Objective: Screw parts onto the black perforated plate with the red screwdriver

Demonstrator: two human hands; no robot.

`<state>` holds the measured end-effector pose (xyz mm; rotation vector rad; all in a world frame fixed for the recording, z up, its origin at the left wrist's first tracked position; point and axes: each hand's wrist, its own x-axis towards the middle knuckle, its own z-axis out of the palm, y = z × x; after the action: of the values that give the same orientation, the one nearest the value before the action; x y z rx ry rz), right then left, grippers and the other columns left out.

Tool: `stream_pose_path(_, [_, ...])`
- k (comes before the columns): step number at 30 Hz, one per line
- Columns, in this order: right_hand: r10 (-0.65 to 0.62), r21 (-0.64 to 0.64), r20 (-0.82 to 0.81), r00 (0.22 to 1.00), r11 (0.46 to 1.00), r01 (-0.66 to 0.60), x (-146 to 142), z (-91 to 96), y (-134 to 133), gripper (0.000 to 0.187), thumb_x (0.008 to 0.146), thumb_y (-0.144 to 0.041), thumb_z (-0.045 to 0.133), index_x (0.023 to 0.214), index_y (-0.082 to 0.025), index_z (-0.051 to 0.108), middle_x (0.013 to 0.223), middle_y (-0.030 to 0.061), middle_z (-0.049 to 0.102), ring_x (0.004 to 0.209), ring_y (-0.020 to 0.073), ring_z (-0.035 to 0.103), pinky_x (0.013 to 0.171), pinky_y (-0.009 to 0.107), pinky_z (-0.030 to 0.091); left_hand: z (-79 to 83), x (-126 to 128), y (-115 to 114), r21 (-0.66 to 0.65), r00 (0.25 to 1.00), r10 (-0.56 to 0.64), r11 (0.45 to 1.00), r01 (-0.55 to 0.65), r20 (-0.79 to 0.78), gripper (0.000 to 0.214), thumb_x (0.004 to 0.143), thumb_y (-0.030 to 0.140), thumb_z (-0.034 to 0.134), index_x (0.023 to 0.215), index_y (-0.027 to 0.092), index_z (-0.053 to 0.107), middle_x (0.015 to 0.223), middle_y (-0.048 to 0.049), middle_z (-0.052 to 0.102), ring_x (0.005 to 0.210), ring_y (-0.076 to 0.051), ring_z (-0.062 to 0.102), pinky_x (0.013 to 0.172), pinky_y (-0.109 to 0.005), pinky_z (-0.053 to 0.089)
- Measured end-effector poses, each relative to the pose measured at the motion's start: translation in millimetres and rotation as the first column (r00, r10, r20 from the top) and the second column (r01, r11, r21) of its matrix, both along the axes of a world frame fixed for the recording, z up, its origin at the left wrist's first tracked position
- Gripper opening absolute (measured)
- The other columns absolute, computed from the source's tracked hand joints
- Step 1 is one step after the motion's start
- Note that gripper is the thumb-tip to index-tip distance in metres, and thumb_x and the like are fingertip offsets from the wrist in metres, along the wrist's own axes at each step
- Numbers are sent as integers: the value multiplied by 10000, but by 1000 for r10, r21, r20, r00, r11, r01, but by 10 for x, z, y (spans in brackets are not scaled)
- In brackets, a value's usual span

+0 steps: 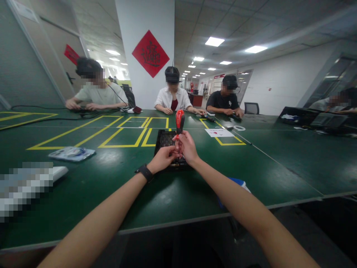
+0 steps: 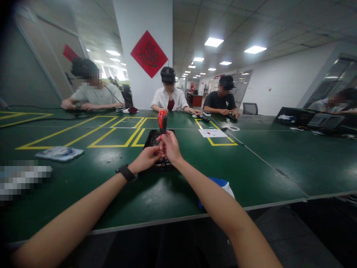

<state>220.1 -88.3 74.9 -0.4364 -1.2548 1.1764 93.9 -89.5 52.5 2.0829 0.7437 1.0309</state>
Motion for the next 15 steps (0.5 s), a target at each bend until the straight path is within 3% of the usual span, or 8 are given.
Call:
stream_pose_path(6, [-60,47,1,998,997,60,-17,-14,13,282,765,-344,564,910,-237,346,714,-58,558,412,25,355,361,131,286,-15,-1,14,-42,1000,-16,999,17,21,167,747,270,560,819,119,573,766,-59,656,710,-150,617,707,-281,477])
stream_pose_path(12, [-51,60,-29,998,997,53,-46,-48,50,267,779,-336,555,896,-236,336,667,-78,515,404,21,345,387,141,302,-17,-15,30,74,985,172,983,-169,-34,245,692,350,628,746,113,599,632,-10,600,579,-115,533,581,-226,422])
stream_pose_path(15, [-60,55,-18,998,997,60,-46,-48,43,287,768,-348,567,897,-237,336,660,-80,509,406,23,347,390,143,311,-28,-18,38,86,981,189,979,-184,-51,259,694,365,622,746,113,604,630,-5,593,566,-109,512,560,-217,403])
